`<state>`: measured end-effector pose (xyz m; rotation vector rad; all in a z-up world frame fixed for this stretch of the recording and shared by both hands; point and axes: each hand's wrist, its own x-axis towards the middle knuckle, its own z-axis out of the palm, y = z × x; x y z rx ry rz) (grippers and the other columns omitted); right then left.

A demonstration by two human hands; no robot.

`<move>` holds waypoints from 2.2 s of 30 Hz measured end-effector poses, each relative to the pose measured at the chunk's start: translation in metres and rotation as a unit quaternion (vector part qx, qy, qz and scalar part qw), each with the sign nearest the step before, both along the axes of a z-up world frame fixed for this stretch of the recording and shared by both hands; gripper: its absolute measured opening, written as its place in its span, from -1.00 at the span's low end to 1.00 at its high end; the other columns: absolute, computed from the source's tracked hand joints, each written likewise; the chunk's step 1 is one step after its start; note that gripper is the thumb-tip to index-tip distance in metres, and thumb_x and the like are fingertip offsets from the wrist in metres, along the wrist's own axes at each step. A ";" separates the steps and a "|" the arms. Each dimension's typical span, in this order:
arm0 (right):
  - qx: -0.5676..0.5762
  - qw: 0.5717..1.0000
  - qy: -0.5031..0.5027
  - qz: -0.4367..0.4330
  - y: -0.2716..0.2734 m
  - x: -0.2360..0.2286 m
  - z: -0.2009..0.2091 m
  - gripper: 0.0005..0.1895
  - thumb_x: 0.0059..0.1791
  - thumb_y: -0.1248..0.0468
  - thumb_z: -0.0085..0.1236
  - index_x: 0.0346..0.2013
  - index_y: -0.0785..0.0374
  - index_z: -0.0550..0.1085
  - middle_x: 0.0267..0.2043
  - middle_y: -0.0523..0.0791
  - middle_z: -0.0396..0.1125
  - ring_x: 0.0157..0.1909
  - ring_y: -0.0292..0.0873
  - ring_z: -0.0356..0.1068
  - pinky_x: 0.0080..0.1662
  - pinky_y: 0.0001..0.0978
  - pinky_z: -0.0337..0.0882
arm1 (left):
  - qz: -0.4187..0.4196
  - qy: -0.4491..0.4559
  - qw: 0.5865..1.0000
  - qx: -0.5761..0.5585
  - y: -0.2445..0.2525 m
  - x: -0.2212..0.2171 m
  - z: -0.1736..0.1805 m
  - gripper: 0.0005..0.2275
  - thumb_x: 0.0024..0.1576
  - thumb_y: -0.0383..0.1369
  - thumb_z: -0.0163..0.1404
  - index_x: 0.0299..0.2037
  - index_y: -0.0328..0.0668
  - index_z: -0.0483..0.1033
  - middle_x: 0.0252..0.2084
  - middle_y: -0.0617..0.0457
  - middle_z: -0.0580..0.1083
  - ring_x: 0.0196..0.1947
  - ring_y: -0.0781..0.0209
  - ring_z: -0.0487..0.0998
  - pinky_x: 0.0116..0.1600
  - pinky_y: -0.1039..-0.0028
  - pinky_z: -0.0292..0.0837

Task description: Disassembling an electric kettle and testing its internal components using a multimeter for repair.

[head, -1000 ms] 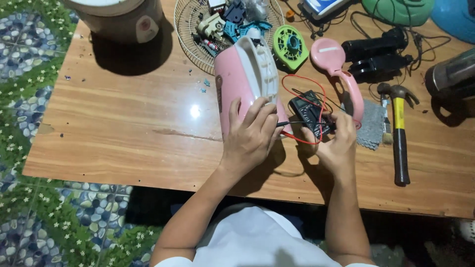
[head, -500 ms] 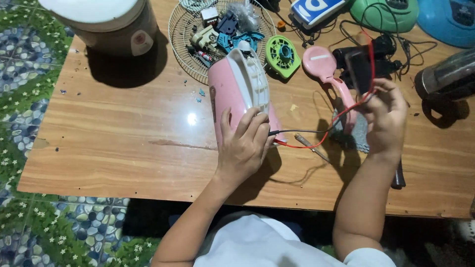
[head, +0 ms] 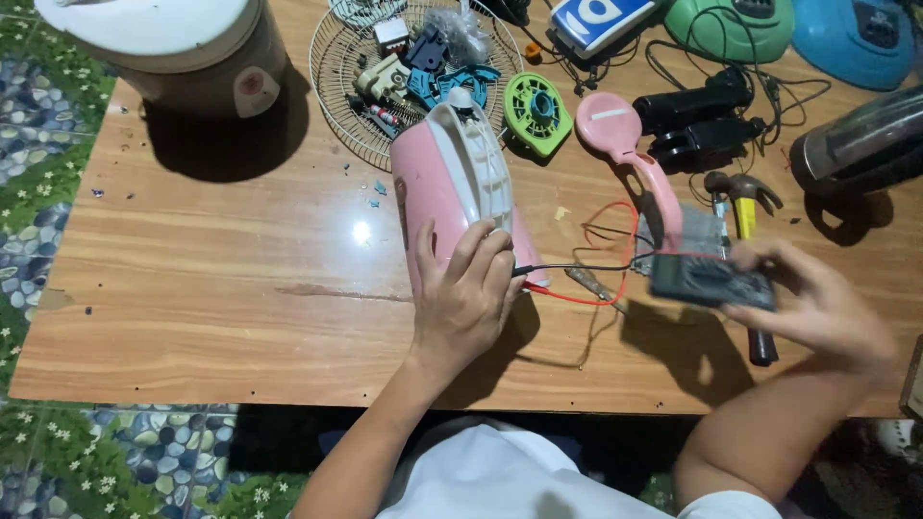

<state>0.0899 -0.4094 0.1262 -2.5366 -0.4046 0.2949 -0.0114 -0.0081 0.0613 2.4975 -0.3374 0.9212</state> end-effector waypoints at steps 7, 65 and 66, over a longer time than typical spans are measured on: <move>0.400 0.905 -0.030 0.140 -0.172 0.012 -0.074 -0.22 -0.35 0.14 0.26 0.16 0.04 0.28 0.22 -0.04 0.27 0.36 -0.04 0.30 0.28 -0.17 0.45 | 0.003 -0.001 1.000 0.003 -0.004 0.002 0.002 -0.82 0.24 -0.27 0.02 -0.12 -0.21 0.43 0.14 0.00 0.42 0.31 0.09 0.28 0.39 -0.34 -0.03; -0.084 0.871 -0.484 0.024 0.265 0.148 -0.192 -0.71 0.02 0.14 0.05 -0.60 0.00 0.37 -0.67 -0.14 0.32 -0.48 -0.04 0.46 -0.24 -0.21 0.33 | 0.034 -0.094 0.995 0.019 -0.008 0.014 -0.006 -0.72 0.37 -0.19 -0.27 -0.24 -0.12 0.45 -0.11 0.05 0.47 0.20 0.10 0.44 0.30 -0.38 0.12; -0.084 0.871 -0.483 0.025 0.263 0.146 -0.193 -0.71 0.02 0.14 0.05 -0.60 0.00 0.37 -0.67 -0.14 0.32 -0.48 -0.04 0.46 -0.24 -0.21 0.33 | 0.035 -0.093 0.995 0.019 -0.008 0.012 -0.007 -0.72 0.37 -0.19 -0.27 -0.24 -0.12 0.45 -0.11 0.05 0.47 0.20 0.10 0.44 0.30 -0.38 0.12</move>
